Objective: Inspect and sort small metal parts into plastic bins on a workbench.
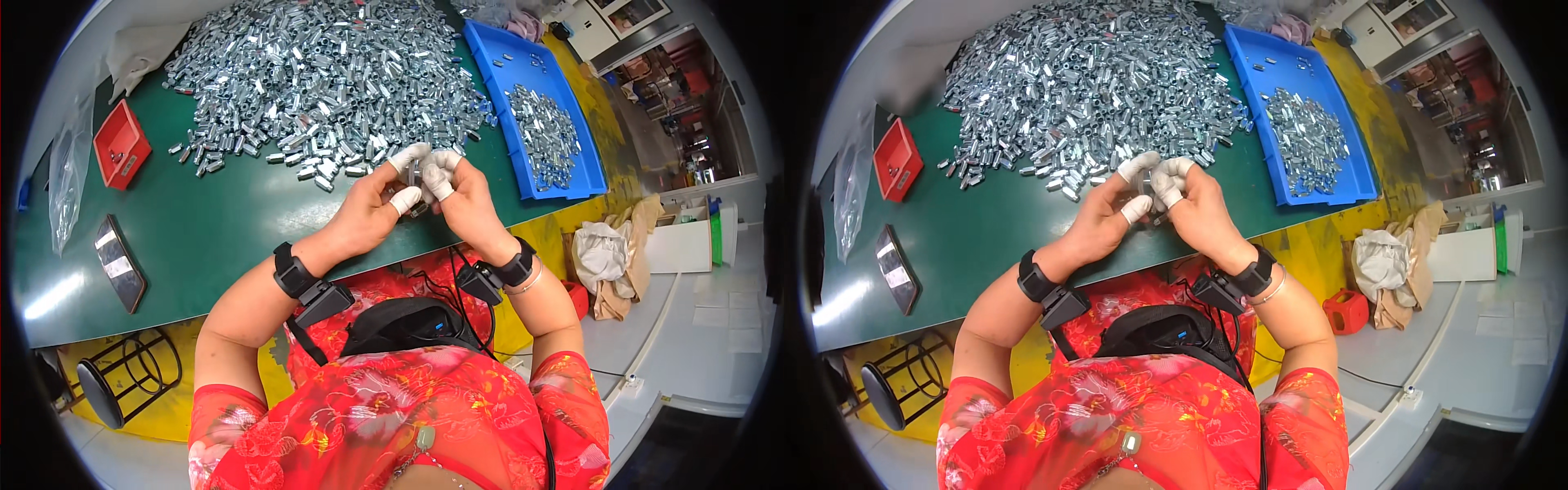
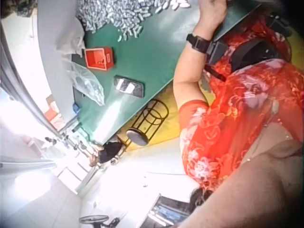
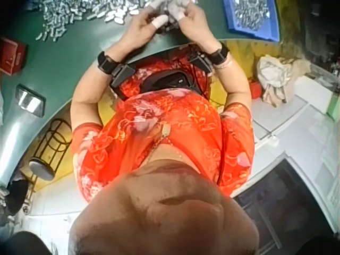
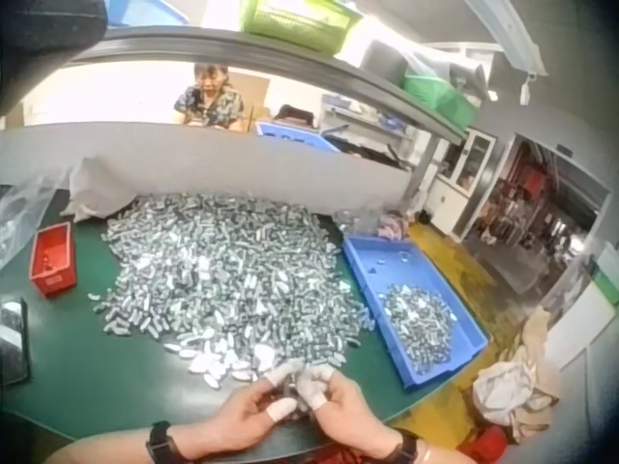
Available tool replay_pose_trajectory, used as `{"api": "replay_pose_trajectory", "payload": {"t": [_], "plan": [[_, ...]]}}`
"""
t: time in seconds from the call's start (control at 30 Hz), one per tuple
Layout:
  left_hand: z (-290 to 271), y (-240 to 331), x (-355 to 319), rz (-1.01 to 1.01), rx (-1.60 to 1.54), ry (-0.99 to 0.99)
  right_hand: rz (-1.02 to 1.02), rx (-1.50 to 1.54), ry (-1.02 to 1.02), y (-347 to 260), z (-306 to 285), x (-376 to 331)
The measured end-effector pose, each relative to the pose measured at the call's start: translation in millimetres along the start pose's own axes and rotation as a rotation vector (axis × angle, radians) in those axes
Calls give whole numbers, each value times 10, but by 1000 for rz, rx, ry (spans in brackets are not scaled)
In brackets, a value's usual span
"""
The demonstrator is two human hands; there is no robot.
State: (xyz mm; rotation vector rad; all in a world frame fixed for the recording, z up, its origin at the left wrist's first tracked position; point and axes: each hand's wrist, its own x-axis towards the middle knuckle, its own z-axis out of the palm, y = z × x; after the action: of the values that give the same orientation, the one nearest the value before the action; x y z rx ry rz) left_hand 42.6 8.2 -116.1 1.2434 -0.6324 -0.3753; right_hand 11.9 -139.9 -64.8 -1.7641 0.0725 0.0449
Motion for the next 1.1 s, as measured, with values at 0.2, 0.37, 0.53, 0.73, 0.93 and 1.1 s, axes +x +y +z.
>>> {"api": "replay_pose_trajectory", "payload": {"t": [0.2, 0.37, 0.53, 0.73, 0.93, 1.1], "plan": [[-11, 67, 22, -199, -321, -77, -140, -149, 0, 77, -20, -8], [-15, 123, 21, -265, -357, -40, -442, -422, 55, 47, -17, -36], [-123, 78, 36, -394, -371, -55, -567, -567, -16, 10, -79, -31], [-90, 81, 51, -427, -454, 64, -507, -724, 494, 45, -932, 317], [-91, 118, 31, -416, -322, 37, -250, -945, 408, 248, -1010, 458], [-122, 113, 55, -388, -353, 22, -221, -1035, 340, 548, -968, 608]]}}
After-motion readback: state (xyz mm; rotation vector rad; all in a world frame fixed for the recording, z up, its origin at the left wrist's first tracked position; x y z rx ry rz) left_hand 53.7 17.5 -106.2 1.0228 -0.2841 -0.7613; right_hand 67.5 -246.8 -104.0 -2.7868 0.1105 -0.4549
